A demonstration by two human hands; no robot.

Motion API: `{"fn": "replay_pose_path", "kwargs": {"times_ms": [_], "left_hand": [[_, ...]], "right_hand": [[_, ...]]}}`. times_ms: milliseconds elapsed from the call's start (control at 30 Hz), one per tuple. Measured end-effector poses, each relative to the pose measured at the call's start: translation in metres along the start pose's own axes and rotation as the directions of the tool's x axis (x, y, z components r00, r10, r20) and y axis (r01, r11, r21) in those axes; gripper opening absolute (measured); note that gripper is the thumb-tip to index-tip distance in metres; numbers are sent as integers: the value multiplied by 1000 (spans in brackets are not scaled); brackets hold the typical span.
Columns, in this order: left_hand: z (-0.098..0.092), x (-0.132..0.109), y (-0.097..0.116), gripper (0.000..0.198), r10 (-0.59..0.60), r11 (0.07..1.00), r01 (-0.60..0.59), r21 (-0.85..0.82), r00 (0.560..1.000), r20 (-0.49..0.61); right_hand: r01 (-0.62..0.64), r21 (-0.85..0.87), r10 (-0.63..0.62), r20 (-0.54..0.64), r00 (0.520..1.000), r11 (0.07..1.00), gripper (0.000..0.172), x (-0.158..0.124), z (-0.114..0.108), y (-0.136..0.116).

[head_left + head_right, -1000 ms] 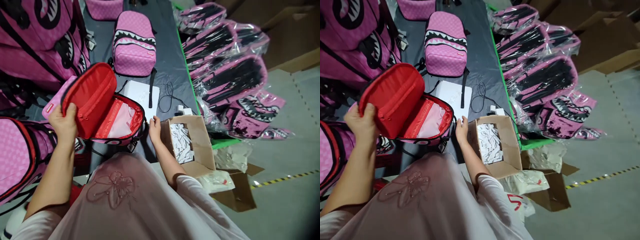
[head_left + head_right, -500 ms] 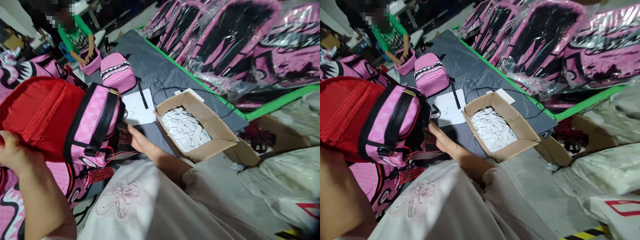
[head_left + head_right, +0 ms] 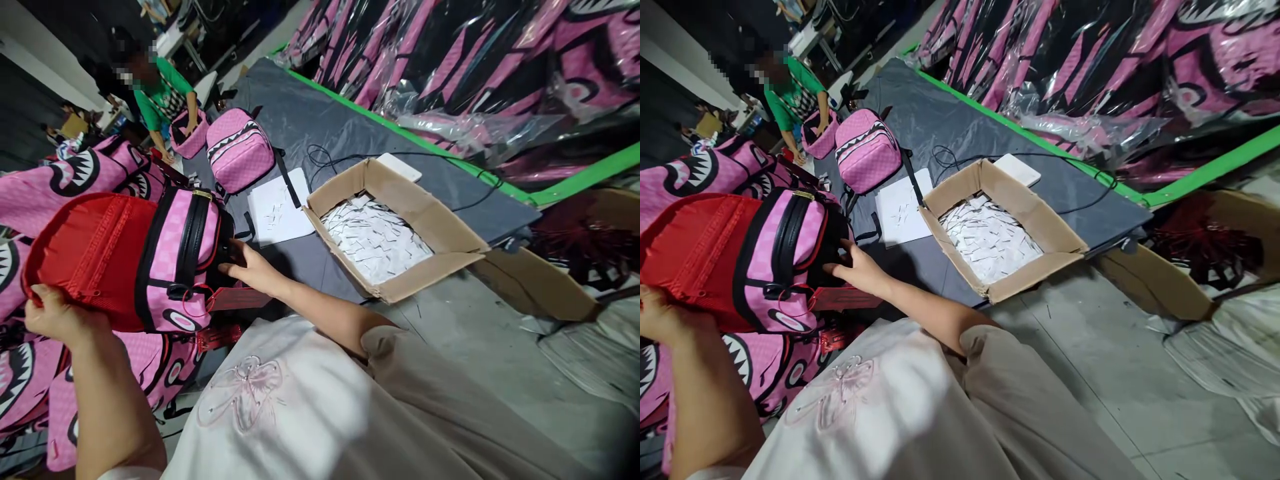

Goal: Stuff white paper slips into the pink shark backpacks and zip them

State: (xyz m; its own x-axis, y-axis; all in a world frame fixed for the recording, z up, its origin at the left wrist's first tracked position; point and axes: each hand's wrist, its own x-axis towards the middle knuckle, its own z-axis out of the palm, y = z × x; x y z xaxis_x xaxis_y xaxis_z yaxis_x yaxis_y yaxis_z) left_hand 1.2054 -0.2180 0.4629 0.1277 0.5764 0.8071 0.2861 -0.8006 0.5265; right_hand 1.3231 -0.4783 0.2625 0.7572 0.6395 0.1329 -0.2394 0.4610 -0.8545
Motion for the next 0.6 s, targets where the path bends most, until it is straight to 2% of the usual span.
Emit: {"fn": "replay_pose_path", "kwargs": {"times_ms": [67, 133, 233, 300, 333, 367, 400, 433, 467, 500, 567, 600], "left_hand": [[1, -9, -8, 30, 18, 999, -19, -26, 999, -45], [7, -17, -20, 29, -13, 999, 10, -44, 998, -54], [22, -24, -39, 24, -128, 988, 132, 81, 990, -55], [29, -28, -46, 16, -169, 968, 177, 177, 984, -55], [31, -31, -44, 7, -131, 971, 135, 198, 991, -30], [31, -33, -39, 17, -48, 979, 42, 197, 999, 22], [29, -36, -30, 36, 71, 980, -87, 179, 993, 95], [26, -40, -17, 52, 203, 961, -232, 149, 961, 185], [22, -43, -1, 58, 319, 928, -360, 101, 903, 287], [18, -47, 16, 55, 396, 894, -446, 38, 827, 398], [11, -53, 52, 42, 424, 874, -479, -82, 668, 611], [9, -56, 69, 42, 401, 874, -476, -100, 589, 701]], "right_hand": [[-32, -51, 33, 9, 999, 998, 64, -1, -10, 6], [-54, -30, 55, 36, 998, 998, 53, -6, -19, 7], [-34, 60, 32, 48, 998, 998, 47, -16, -26, -2], [8, 54, -10, 27, 1000, 999, 42, -21, -24, -10], [27, 39, -28, 16, 999, 999, 39, -22, -20, -13], [39, 32, -39, 7, 999, 999, 38, -21, -16, -15], [44, 37, -44, 4, 999, 998, 38, -19, -12, -16], [48, 51, -49, 5, 999, 998, 39, -16, -7, -16], [56, 67, -57, 11, 998, 996, 40, -13, -1, -15], [70, 77, -72, 22, 997, 995, 41, -9, 5, -15], [120, 77, -126, 69, 990, 990, 40, 0, 17, -15], [151, 71, -158, 101, 982, 986, 38, 5, 24, -16]]}}
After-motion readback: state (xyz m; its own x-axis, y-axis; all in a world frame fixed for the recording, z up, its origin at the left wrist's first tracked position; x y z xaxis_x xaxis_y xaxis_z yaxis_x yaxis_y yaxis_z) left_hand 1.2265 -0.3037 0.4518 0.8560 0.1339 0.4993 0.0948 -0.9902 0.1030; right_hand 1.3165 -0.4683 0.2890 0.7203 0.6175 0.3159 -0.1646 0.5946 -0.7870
